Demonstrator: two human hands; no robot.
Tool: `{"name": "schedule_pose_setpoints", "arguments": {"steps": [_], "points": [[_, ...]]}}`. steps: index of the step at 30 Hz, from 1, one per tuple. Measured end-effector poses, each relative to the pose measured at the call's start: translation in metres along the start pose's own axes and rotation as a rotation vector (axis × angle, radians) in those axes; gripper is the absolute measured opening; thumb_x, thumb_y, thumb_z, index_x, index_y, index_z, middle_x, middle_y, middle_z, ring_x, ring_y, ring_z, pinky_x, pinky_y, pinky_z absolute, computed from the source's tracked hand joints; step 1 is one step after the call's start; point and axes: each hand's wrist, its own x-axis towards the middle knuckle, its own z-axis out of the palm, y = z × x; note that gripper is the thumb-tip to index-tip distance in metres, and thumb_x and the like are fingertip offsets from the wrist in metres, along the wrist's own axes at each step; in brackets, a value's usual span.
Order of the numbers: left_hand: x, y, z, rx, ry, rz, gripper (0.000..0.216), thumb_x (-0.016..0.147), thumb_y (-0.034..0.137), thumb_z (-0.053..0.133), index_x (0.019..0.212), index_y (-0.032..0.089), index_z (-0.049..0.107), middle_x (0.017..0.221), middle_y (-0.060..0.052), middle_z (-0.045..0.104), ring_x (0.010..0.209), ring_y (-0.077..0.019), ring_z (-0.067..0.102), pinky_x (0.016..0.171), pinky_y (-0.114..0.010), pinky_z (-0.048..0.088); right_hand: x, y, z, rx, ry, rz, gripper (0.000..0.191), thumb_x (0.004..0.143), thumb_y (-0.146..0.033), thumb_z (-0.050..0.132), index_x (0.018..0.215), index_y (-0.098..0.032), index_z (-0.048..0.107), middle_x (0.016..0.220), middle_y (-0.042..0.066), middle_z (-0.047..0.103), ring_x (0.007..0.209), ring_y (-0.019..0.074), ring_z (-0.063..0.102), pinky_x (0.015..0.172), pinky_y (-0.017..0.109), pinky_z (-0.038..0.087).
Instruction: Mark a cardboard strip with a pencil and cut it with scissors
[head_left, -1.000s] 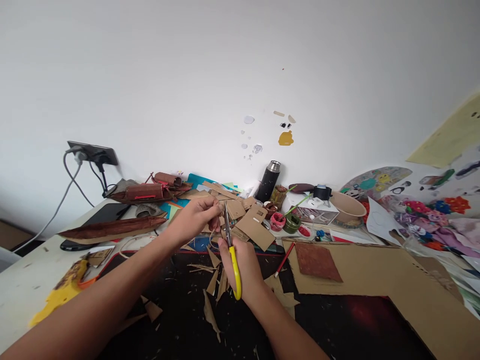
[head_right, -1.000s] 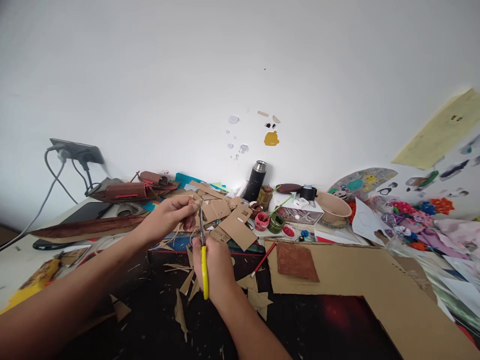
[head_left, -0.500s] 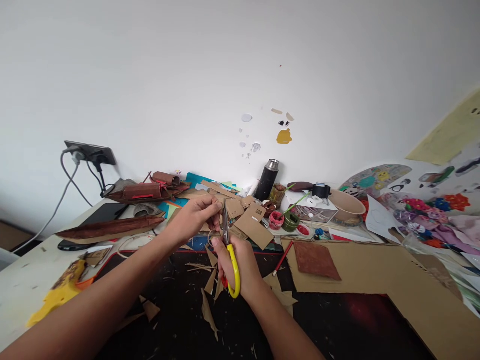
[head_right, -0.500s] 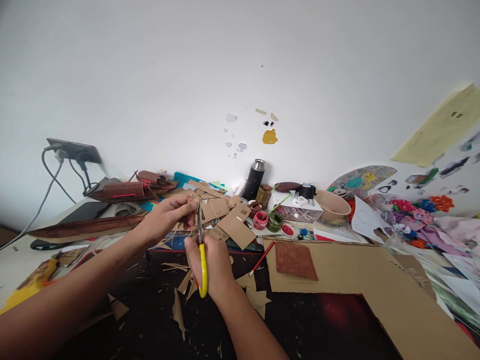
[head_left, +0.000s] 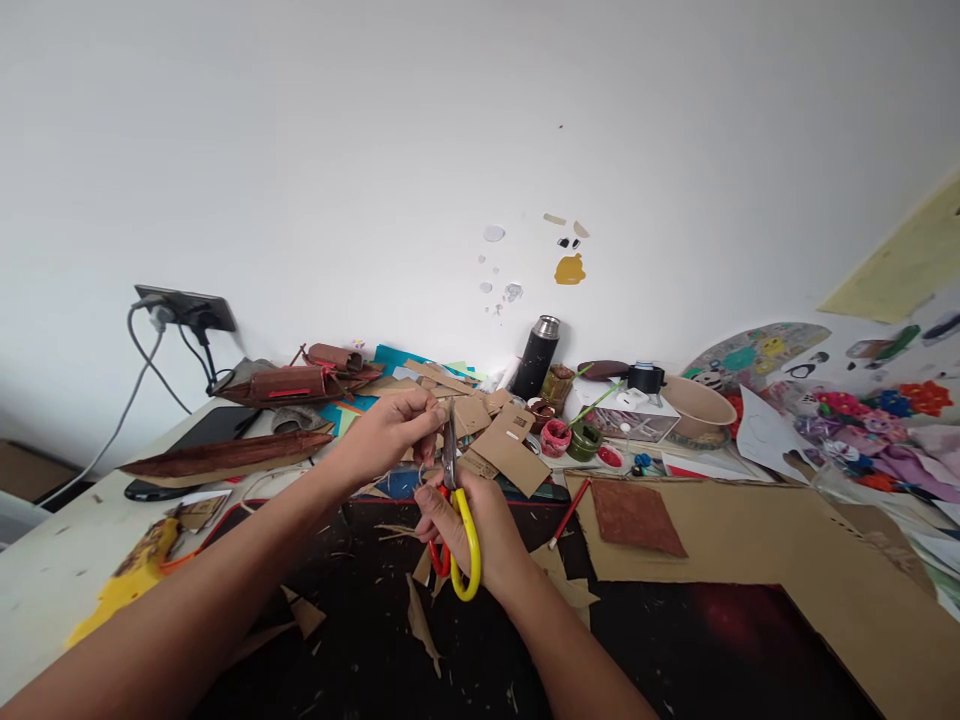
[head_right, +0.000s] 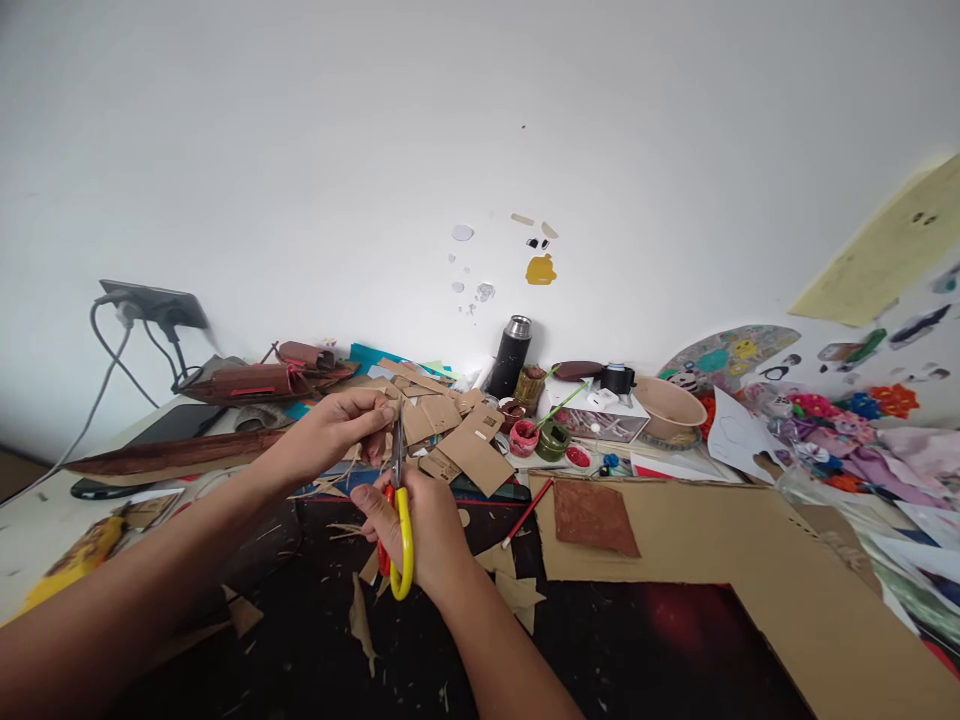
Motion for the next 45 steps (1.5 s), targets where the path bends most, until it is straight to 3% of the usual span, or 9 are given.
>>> {"name": "schedule_pose_setpoints", "arguments": {"steps": [3, 6, 13, 25, 32, 39, 45], "points": [[0.001, -0.001, 0.001, -0.028, -0.017, -0.014, 0.046, 0.094, 0.061, 0.067, 0.073, 0.021, 0.057, 0.056, 0.002, 0.064, 0.052, -0.0152, 0.062, 0.056, -0.027, 0.046, -0.001, -0.001, 0.0, -0.029, 0.021, 0.06, 0.05, 0.09, -0.072, 0.073, 0.096, -0.024, 0.06, 0.057, -0.004, 0.064, 0.042, 0.0178, 0.063, 0.04, 0.024, 0.046], [0.002, -0.001, 0.001, -0.019, -0.017, -0.01, 0.048, 0.092, 0.063, 0.07, 0.073, 0.021, 0.057, 0.055, 0.002, 0.064, 0.052, -0.0149, 0.061, 0.056, -0.027, 0.047, -0.002, -0.004, -0.001, -0.105, 0.076, 0.064, 0.045, 0.096, -0.069, 0.067, 0.091, -0.025, 0.059, 0.05, -0.007, 0.053, 0.036, 0.0156, 0.054, 0.038, 0.024, 0.04], [0.003, -0.004, 0.0, 0.016, -0.011, -0.014, 0.047, 0.092, 0.062, 0.069, 0.071, 0.022, 0.056, 0.054, 0.002, 0.064, 0.05, -0.0148, 0.06, 0.055, -0.027, 0.044, -0.004, -0.005, 0.0, -0.282, 0.163, -0.04, 0.04, 0.107, -0.056, 0.052, 0.09, -0.023, 0.066, 0.057, -0.002, 0.059, 0.05, 0.0173, 0.06, 0.051, 0.026, 0.044], [0.006, -0.007, -0.009, -0.173, -0.089, -0.093, 0.043, 0.086, 0.053, 0.075, 0.067, 0.022, 0.053, 0.044, 0.008, 0.047, 0.039, -0.0103, 0.045, 0.046, -0.025, 0.034, -0.005, -0.007, 0.005, -0.425, 0.189, -0.061, 0.035, 0.106, -0.044, 0.056, 0.077, -0.025, 0.063, 0.057, 0.0, 0.059, 0.058, 0.0203, 0.063, 0.055, 0.027, 0.043], [0.003, -0.006, 0.002, -0.073, -0.02, -0.046, 0.044, 0.098, 0.054, 0.064, 0.07, 0.021, 0.054, 0.054, 0.004, 0.057, 0.045, -0.0116, 0.054, 0.049, -0.025, 0.039, 0.0, -0.006, 0.0, -0.436, 0.243, -0.104, 0.028, 0.105, -0.037, 0.054, 0.084, -0.024, 0.066, 0.061, 0.0, 0.061, 0.059, 0.0194, 0.063, 0.056, 0.026, 0.043], [0.0, 0.0, 0.007, -0.047, 0.01, -0.019, 0.044, 0.099, 0.055, 0.063, 0.072, 0.021, 0.057, 0.054, 0.002, 0.06, 0.05, -0.0136, 0.056, 0.051, -0.025, 0.042, 0.0, -0.01, -0.002, -0.469, 0.225, -0.137, 0.029, 0.104, -0.042, 0.057, 0.084, -0.023, 0.066, 0.069, 0.003, 0.068, 0.065, 0.0203, 0.066, 0.062, 0.028, 0.046], [0.0, 0.0, 0.012, -0.106, 0.039, -0.009, 0.044, 0.097, 0.056, 0.066, 0.073, 0.021, 0.056, 0.06, 0.002, 0.062, 0.052, -0.0133, 0.057, 0.053, -0.026, 0.045, 0.0, -0.007, -0.003, -0.395, 0.167, -0.101, 0.034, 0.104, -0.055, 0.059, 0.096, -0.024, 0.071, 0.068, 0.004, 0.069, 0.068, 0.0234, 0.071, 0.058, 0.028, 0.05]]}}
